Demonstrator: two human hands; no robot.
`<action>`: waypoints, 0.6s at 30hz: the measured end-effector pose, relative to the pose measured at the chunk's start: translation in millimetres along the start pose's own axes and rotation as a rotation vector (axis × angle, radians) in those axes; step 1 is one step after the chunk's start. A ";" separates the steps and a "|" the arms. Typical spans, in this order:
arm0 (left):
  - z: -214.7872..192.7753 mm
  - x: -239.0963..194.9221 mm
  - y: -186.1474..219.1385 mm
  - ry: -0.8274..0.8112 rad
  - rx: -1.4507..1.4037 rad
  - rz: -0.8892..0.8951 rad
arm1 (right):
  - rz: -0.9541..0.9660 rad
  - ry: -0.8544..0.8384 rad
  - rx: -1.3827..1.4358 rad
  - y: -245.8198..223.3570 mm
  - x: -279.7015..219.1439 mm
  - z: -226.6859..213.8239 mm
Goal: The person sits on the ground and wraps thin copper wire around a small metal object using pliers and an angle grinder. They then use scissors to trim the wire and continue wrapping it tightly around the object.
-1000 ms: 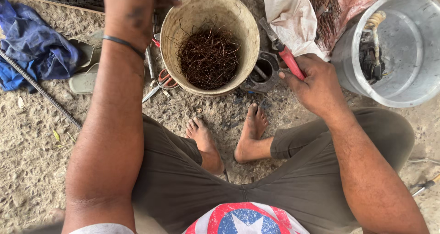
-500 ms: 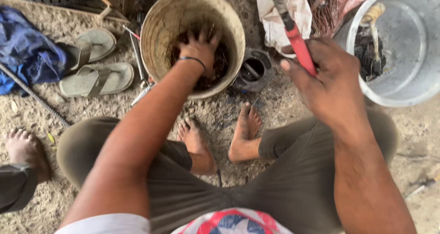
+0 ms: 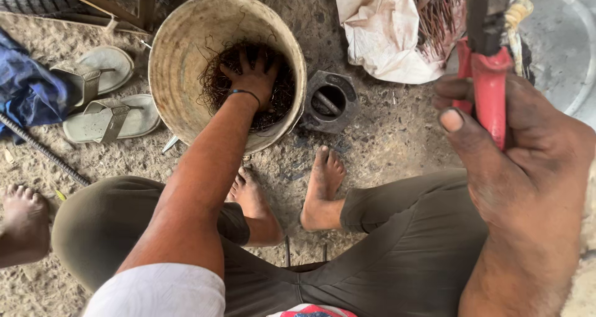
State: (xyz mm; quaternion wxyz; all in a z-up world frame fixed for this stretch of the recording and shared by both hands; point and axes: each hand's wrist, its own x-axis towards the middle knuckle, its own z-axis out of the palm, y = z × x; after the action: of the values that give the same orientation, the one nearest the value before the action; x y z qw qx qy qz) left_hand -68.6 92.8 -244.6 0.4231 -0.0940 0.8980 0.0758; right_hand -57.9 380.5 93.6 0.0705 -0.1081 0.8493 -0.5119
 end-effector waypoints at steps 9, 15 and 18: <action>-44.2 -66.9 23.7 0.017 0.067 -0.032 | -0.042 -0.091 0.164 7.0 -6.1 -13.8; -71.7 -130.2 9.2 0.345 0.093 0.065 | -0.071 -0.076 0.141 14.1 -5.7 -16.7; -84.9 -121.4 -13.1 0.465 -0.209 -0.177 | -0.055 -0.082 0.141 22.4 -11.6 -19.9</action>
State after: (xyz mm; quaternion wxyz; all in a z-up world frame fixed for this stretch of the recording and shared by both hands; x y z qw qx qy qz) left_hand -53.0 74.5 -97.8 0.1983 -0.2303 0.9467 0.1070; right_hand -53.8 410.6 83.1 0.0986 -0.1469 0.8043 -0.5673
